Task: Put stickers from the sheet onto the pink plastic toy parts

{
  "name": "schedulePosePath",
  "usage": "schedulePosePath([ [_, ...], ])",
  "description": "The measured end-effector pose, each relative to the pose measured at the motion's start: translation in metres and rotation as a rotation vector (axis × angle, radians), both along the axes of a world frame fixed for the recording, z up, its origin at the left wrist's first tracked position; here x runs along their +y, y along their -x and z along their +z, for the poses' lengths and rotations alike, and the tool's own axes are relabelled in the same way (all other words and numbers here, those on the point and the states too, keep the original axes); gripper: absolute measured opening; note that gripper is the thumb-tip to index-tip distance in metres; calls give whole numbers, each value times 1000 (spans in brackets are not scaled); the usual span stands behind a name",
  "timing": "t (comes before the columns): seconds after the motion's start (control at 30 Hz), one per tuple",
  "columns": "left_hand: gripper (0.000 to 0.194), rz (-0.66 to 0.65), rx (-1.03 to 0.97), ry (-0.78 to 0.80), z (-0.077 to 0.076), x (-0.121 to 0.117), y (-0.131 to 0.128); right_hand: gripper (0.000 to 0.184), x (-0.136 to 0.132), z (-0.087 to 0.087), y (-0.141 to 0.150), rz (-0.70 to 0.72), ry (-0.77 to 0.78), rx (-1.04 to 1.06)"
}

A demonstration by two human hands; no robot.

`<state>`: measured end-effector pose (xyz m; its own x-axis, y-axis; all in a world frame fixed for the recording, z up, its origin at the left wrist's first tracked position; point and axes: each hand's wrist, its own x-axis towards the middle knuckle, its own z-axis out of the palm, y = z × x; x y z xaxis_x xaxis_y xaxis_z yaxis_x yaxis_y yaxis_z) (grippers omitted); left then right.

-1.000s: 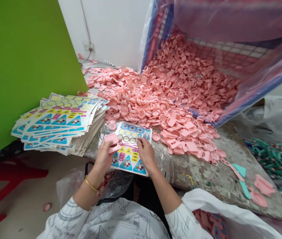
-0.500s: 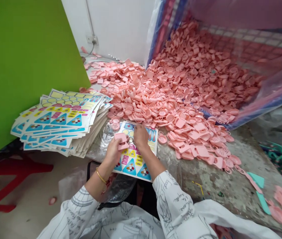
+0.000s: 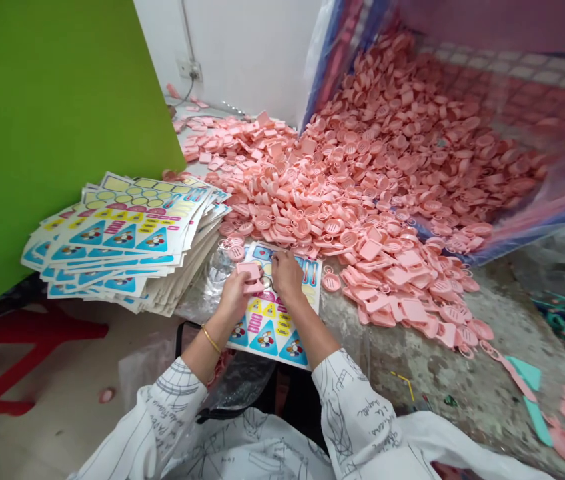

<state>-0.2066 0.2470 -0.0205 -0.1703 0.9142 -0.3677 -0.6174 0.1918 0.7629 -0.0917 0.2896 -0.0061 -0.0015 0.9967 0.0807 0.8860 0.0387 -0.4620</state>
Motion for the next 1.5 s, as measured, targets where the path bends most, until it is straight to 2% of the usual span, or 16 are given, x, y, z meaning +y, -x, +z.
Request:
schedulePosePath([
  [0.2, 36, -11, 0, 11, 0, 1, 0, 26, 3, 0, 0, -22, 29, 40],
  [0.43, 32, -2, 72, 4, 1, 0, -1, 31, 31, 14, 5, -184, 164, -34],
  [0.5, 30, 2, 92, -1, 1, -1, -1, 33, 40, 20, 2, -191, 204, 102],
  [0.6, 29, 9, 102, -8, 2, -2, -2, 41, 43, 34, -7, -193, 138, 510],
  [0.67, 28, 2, 89, -10, 5, -3, -1, 41, 32, 45, -15, -175, 2, 728],
  [0.73, 28, -35, 41, -14, 10, -6, 2, 41, 11, 56, -22, -128, -78, 803],
  [0.9, 27, -164, -214, -40, 35, -34, 9, 39, -60, 68, -34, -22, -57, 590],
  [1.0, 38, -198, -310, -28, 47, -56, 8, 40, -88, 66, -34, -9, -27, 493],
  [1.17, 51, -229, -310, -23, 50, -79, 5, 40, -106, 63, -27, 4, 14, 441],
  [1.5, 58, -156, -248, -16, 48, -81, 1, 40, -113, 56, -21, -71, 38, 450],
])
